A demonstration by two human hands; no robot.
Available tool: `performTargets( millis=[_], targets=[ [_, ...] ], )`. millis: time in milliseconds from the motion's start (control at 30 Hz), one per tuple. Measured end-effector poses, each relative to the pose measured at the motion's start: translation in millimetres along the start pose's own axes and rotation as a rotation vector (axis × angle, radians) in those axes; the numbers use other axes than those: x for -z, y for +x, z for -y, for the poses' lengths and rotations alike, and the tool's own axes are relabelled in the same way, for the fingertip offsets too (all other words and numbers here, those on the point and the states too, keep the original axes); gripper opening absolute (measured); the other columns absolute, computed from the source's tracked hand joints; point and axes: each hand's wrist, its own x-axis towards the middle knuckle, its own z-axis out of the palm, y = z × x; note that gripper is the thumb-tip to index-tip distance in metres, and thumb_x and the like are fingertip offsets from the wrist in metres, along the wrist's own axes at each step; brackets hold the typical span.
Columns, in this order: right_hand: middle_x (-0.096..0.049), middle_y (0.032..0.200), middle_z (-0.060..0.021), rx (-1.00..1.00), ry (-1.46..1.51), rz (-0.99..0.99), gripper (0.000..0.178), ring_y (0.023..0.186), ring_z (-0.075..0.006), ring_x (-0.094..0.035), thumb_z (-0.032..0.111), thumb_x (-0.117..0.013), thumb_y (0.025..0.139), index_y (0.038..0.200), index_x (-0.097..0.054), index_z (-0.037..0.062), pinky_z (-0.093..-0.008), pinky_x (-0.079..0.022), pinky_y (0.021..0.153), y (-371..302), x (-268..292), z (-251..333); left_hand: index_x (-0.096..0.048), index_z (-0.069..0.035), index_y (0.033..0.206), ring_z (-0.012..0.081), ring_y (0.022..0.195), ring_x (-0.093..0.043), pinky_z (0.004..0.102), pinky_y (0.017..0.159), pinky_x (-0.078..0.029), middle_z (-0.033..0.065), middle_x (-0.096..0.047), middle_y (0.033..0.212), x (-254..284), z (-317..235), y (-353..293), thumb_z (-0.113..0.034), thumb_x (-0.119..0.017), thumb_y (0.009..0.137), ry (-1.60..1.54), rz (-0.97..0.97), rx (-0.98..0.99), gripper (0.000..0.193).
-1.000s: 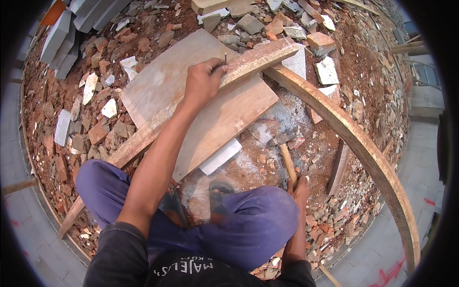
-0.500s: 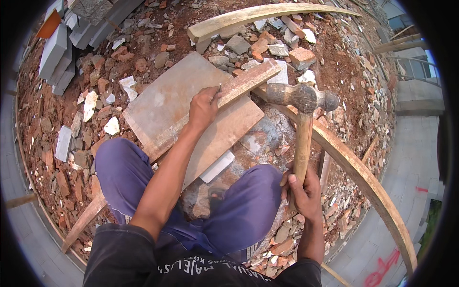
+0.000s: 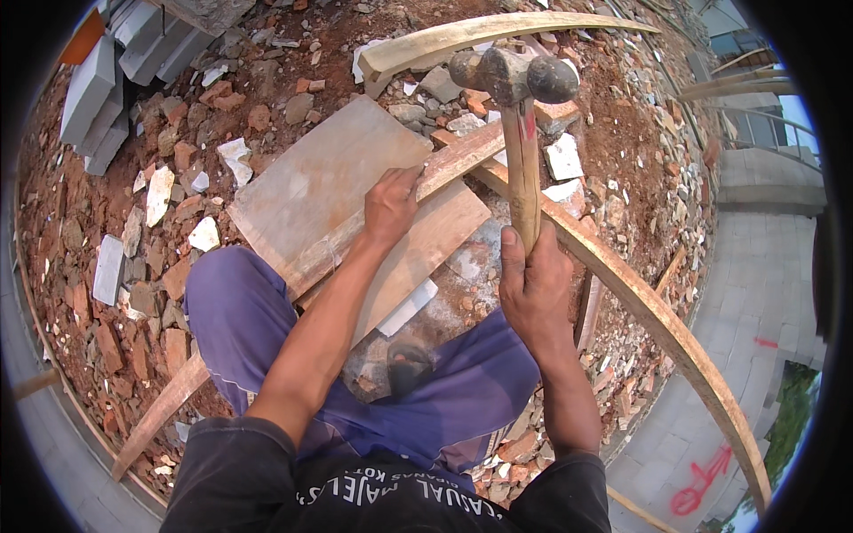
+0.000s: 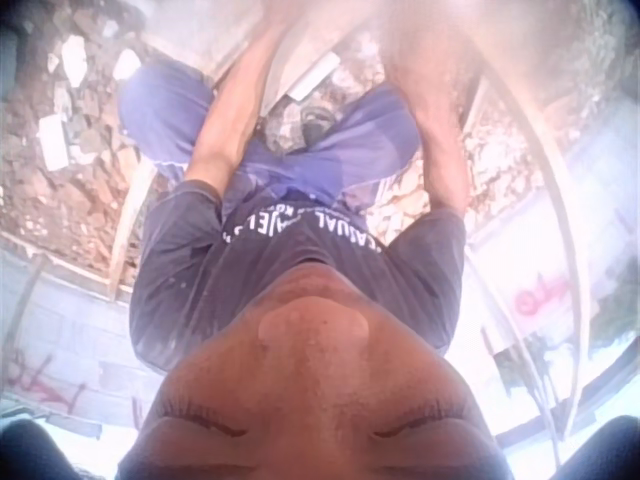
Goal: The person gathers wooden planks and a hammer at a construction site, then sits on the ground to assemble a small wooden frame. They align the pieces and hammer nails to secure the joints.
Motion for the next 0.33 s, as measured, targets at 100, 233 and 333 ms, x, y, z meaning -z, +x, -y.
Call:
performTargets(
  millis=[100, 233, 333],
  targets=[
    [-0.058, 0.059, -0.0281, -0.167, -0.282, 0.317, 0.032, 0.056, -0.0494, -0.062, 0.025, -0.059, 0.103, 0.093, -0.049, -0.0034, -0.0546, -0.046, 0.051, -18, -37, -40, -0.071, -0.002, 0.107, 0.0334, 0.091, -0.069, 0.0415, 0.076, -0.056, 0.0154, -0.072, 0.095, -5, 7, -2, 0.001, -0.066, 0.085, 0.02, -0.009, -0.015, 0.023],
    [-0.058, 0.061, -0.0317, -0.27, -0.197, 0.317, 0.034, 0.058, -0.0518, -0.062, 0.028, -0.057, 0.104, 0.092, -0.048, -0.0027, -0.055, -0.05, 0.051, -11, -25, -29, -0.071, 0.0, 0.107, 0.0362, 0.091, -0.069, 0.0421, 0.079, -0.055, 0.0179, -0.072, 0.096, -2, 13, -3, -0.001, -0.069, 0.087, 0.01, -0.05, -0.055, 0.02],
    [-0.061, 0.065, -0.0314, -0.177, -0.114, 0.149, 0.033, 0.06, -0.0541, -0.062, 0.027, -0.061, 0.102, 0.093, -0.049, -0.0024, -0.054, -0.05, 0.05, -1, -8, -5, -0.071, -0.001, 0.108, 0.0352, 0.094, -0.07, 0.0418, 0.082, -0.055, 0.0186, -0.073, 0.099, 2, 2, 0, 0.0, -0.069, 0.087, -0.004, -0.018, 0.015, 0.021]
  ],
)
